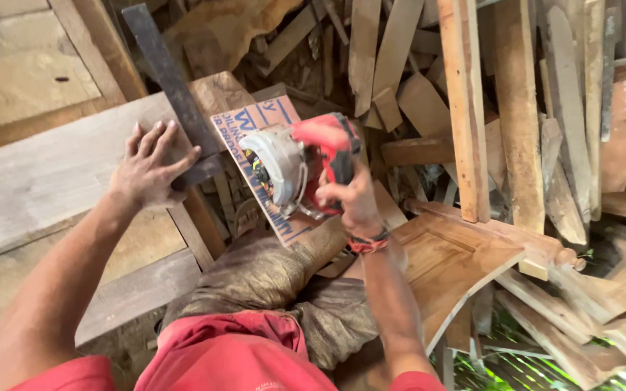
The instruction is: The person measures and marks wooden planks with a square and marker, then cuts them to size using a circular saw. They repeat this process for multiple planks, checking fit against a wooden structure.
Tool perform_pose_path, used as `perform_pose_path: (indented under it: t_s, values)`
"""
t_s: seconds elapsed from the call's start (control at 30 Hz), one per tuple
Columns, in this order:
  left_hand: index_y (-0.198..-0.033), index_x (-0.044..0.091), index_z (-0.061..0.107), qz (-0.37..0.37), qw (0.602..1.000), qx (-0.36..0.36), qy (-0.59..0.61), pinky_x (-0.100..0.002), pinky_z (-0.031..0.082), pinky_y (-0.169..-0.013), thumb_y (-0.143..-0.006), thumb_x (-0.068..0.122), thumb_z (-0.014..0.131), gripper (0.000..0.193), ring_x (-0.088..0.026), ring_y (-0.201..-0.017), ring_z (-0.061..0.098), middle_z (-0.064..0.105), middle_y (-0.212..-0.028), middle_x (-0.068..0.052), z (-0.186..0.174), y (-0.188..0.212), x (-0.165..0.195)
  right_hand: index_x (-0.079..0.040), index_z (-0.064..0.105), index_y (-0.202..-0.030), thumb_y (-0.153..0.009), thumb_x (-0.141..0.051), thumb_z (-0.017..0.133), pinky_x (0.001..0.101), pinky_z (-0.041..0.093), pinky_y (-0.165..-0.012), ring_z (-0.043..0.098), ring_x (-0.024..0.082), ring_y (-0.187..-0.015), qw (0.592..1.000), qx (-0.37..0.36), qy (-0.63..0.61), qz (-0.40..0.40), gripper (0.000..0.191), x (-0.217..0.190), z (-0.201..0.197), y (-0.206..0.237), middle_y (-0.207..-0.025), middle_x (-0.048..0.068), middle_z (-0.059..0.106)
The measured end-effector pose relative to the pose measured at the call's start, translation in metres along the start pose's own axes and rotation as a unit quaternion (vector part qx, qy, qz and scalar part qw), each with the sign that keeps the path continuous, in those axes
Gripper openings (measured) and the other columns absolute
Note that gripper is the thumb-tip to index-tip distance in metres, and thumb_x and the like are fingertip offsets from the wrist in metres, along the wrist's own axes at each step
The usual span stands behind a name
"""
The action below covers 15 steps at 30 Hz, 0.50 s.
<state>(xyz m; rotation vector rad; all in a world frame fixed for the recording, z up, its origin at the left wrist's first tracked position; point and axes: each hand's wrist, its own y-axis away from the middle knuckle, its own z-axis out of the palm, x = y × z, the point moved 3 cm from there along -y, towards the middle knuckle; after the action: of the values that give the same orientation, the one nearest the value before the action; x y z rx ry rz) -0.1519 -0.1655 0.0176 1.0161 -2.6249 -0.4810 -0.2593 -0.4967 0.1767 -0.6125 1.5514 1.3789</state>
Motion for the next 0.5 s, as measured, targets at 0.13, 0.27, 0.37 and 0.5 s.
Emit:
perform_pose_path:
  t_s: [0.13,0.27,0.37,0.5]
  values:
    - [-0.155,0.045,0.035,0.016,1.0,0.008,0.002,-0.062,0.006,-0.125,-0.063,0.065,0.078,0.103,-0.035,-0.159,0.015,0.015,-0.171,-0.022,0.006,0.0,-0.003,-0.002,0.065,-0.103,-0.07,0.001,0.07,0.0293,0.055,-0.058,0.064,0.015,-0.061,0.998,-0.034,-0.037,0.038,0.033,0.013,0.0,-0.009,-0.081,0.005,0.067]
    - [-0.156,0.047,0.029,0.018,0.998,-0.042,-0.041,-0.063,0.002,-0.122,-0.068,0.068,0.075,0.102,-0.035,-0.159,0.008,0.011,-0.171,-0.022,0.001,-0.003,0.001,0.0,0.07,-0.101,-0.081,-0.007,0.07,0.0284,0.052,-0.056,0.064,0.013,-0.061,0.992,-0.073,0.042,0.096,0.021,0.024,0.007,-0.021,-0.083,0.006,0.072]
    - [-0.157,0.048,0.026,0.013,0.997,-0.06,-0.039,-0.064,0.0,-0.122,-0.069,0.069,0.074,0.103,-0.035,-0.159,0.006,0.009,-0.171,-0.021,-0.005,-0.006,0.003,-0.001,0.07,-0.097,-0.088,-0.013,0.079,0.0258,0.051,-0.066,0.06,0.008,-0.072,0.975,-0.068,0.209,-0.026,0.018,0.032,0.02,-0.008,-0.082,0.002,0.067]
    - [-0.156,0.048,0.021,0.02,0.996,-0.076,-0.037,-0.066,0.001,-0.121,-0.069,0.073,0.072,0.103,-0.036,-0.157,0.008,0.007,-0.17,-0.02,0.003,-0.011,0.004,-0.001,0.068,-0.092,-0.082,-0.015,0.078,0.0261,0.046,-0.056,0.057,0.008,-0.062,0.982,0.006,0.189,0.018,0.02,0.054,0.027,0.009,-0.075,0.0,0.065]
